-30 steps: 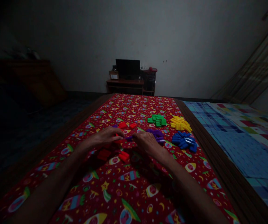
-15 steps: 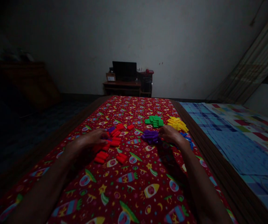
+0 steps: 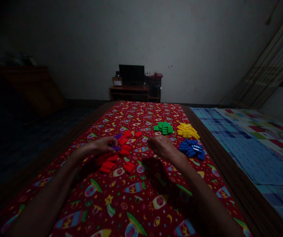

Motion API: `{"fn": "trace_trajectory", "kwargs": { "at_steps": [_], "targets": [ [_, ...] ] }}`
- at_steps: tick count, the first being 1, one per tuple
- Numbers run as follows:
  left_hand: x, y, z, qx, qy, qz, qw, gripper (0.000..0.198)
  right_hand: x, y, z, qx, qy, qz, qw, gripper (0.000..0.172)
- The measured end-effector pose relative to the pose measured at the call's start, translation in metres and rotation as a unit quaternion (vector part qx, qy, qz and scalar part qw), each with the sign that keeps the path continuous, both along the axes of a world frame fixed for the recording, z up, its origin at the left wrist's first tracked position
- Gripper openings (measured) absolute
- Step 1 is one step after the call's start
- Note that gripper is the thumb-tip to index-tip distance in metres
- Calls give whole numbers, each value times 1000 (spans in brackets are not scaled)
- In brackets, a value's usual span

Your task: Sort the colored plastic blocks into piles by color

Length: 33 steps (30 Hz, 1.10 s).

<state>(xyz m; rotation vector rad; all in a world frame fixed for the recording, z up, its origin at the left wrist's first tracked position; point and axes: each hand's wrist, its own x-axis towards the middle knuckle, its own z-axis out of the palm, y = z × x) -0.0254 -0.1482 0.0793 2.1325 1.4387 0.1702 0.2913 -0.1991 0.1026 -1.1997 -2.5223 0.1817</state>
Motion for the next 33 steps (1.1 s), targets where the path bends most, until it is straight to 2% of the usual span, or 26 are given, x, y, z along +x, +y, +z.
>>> {"fn": "trace_trajectory", "kwargs": {
  "at_steps": [3,5,9,11,13,15,18,20,22,25,28,30,33],
  "targets": [
    [5,-2,5,-3,-44,-17,999,27,-15,-5,-14,-11,7,46,999,18],
    [13,-5,7,-10,-84,-34,996,27,-23,-7,-24,9,43,57,997,18],
    [42,-19,8,-27,-182,-84,979,26,-39,-12,-36,52,110,85,989,30],
    [54,-26,11,-28,-197,-109,974,26,-45,-14,-36,37,87,76,993,23],
    [55,-30,15,-15,-174,-125,977,26,-47,-14,-33,14,31,38,999,17],
    [41,-27,19,22,-113,-103,988,28,-42,-13,-31,-3,-35,-3,999,17],
    [-2,-14,20,94,32,17,995,25,-22,-7,-31,6,-80,-27,996,13],
    [-30,-4,16,84,103,92,987,18,-6,-2,-33,26,-82,-36,996,10],
    [-47,2,10,40,124,129,983,15,6,2,-36,36,-97,-60,993,12],
    [-49,6,-2,-39,100,125,986,16,14,6,-39,40,-138,-104,984,12],
    [-42,5,-10,-52,86,110,989,19,15,7,-41,70,-140,-120,980,13],
    [-38,5,-9,-47,81,107,990,19,14,8,-39,93,-120,-109,982,13],
    [-29,3,4,-8,56,101,993,20,9,7,-32,104,-80,-83,988,15]
  ]
}}
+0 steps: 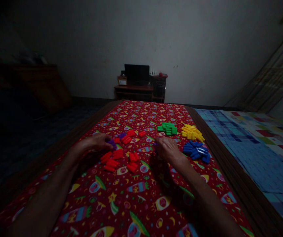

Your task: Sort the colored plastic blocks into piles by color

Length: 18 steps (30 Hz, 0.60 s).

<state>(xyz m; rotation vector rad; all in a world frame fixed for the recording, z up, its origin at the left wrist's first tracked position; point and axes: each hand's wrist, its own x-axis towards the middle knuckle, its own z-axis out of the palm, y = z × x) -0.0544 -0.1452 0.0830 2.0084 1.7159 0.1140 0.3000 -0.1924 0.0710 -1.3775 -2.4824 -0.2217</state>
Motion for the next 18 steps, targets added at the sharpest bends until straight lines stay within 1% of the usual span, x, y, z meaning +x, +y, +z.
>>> {"fn": "trace_trajectory", "kwargs": {
  "at_steps": [2,4,5,7,8,10,11,13,16,18],
  "targets": [
    [15,-5,12,53,-33,-29,998,20,-9,-3,5,-4,33,30,999,20],
    [39,-15,20,99,-96,-80,987,22,-22,-9,8,-12,86,81,993,22],
    [53,-22,22,109,-133,-109,979,24,-29,-12,7,-18,117,109,987,22],
    [80,-35,23,111,-189,-148,964,26,-41,-16,4,-29,167,153,974,30],
    [92,-41,21,114,-201,-155,960,25,-44,-17,3,-34,181,164,969,32],
    [106,-48,16,124,-217,-162,955,24,-46,-15,1,-48,189,167,966,28],
    [108,-48,14,133,-222,-161,953,24,-43,-13,2,-54,191,156,967,25],
    [104,-43,11,161,-220,-152,950,25,-33,-5,7,-52,200,115,972,22],
    [83,-24,8,228,-170,-117,952,23,-13,7,14,-39,185,23,982,23],
    [66,-11,3,252,-125,-83,956,22,-1,14,15,-45,132,-44,989,27]
  ]
}}
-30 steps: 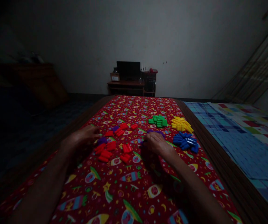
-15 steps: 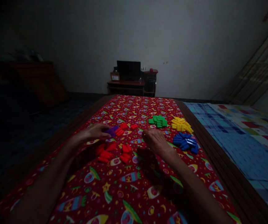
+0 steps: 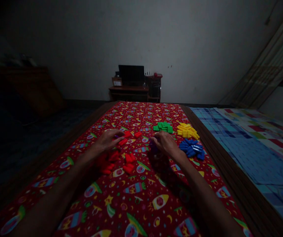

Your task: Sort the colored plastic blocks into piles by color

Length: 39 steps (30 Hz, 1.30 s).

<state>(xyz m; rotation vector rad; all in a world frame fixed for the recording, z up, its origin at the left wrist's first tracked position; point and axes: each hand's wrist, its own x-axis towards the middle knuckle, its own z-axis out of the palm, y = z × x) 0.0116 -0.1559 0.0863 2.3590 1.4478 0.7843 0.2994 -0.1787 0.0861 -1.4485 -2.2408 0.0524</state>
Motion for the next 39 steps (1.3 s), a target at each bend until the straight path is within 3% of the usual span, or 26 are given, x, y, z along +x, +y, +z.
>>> {"fn": "trace_trajectory", "kwargs": {
  "at_steps": [5,10,14,18,22,27,30,33,36,39],
  "targets": [
    [-33,24,-27,26,35,108,993,30,11,8,-11,-18,-85,-77,993,25],
    [-40,32,-54,7,42,92,995,40,7,8,-10,56,-13,-58,997,23],
    [-40,36,-58,-40,30,106,993,43,3,4,-2,79,22,-20,996,24],
    [-43,42,-52,-38,-34,149,987,38,-3,-4,3,73,44,37,996,24],
    [-32,36,-34,13,-104,162,981,29,-16,-13,6,57,87,102,989,25],
    [22,-5,-4,2,-141,1,990,23,-35,-21,1,64,125,145,979,34],
    [51,-28,3,-19,-145,-68,987,20,-37,-21,2,26,100,156,982,26],
    [55,-32,2,-5,-157,-78,984,21,-22,-14,6,14,79,113,990,23],
    [42,-23,4,45,-151,-40,987,20,3,-1,6,47,48,24,997,25],
    [25,-15,10,74,-125,-3,989,19,24,11,5,8,-12,-4,1000,25]
  ]
}}
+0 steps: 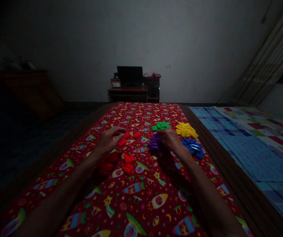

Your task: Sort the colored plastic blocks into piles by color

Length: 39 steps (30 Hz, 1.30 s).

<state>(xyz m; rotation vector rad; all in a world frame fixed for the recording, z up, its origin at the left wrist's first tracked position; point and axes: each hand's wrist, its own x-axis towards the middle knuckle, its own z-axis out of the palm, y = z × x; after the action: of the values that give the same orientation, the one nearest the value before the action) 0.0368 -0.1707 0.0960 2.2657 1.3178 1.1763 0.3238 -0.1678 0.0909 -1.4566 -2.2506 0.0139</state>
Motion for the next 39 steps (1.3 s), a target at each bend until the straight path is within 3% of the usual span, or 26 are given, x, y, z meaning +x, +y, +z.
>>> {"fn": "trace_trajectory", "kwargs": {
  "at_steps": [4,7,11,17,23,27,30,32,34,37,39],
  "targets": [
    [-11,3,6,10,15,29,999,19,9,0,7,-94,-49,0,994,24],
    [-13,2,8,14,21,38,999,20,7,-8,17,-116,-53,6,992,22],
    [-15,2,7,23,29,35,999,21,4,-15,25,-95,-22,25,995,29],
    [-30,14,0,29,71,60,995,22,6,-11,22,-51,-9,30,998,33],
    [-58,34,-26,-30,95,112,989,34,-13,-18,18,17,61,41,997,30],
    [-68,46,-57,-112,86,121,983,47,-61,-33,0,-2,146,109,983,32],
    [-67,56,-80,-146,81,89,982,56,-101,-29,-24,-21,155,159,975,36],
    [-61,65,-90,-150,73,59,984,59,-124,-13,-38,-33,135,123,983,43],
    [-52,76,-93,-154,70,24,985,61,-141,9,-48,-48,116,46,991,50],
    [-37,89,-88,-164,81,-35,982,63,-157,36,-61,-72,108,-34,991,48],
    [-31,91,-81,-170,89,-75,979,63,-163,44,-70,-73,112,-39,990,40]
  ]
}}
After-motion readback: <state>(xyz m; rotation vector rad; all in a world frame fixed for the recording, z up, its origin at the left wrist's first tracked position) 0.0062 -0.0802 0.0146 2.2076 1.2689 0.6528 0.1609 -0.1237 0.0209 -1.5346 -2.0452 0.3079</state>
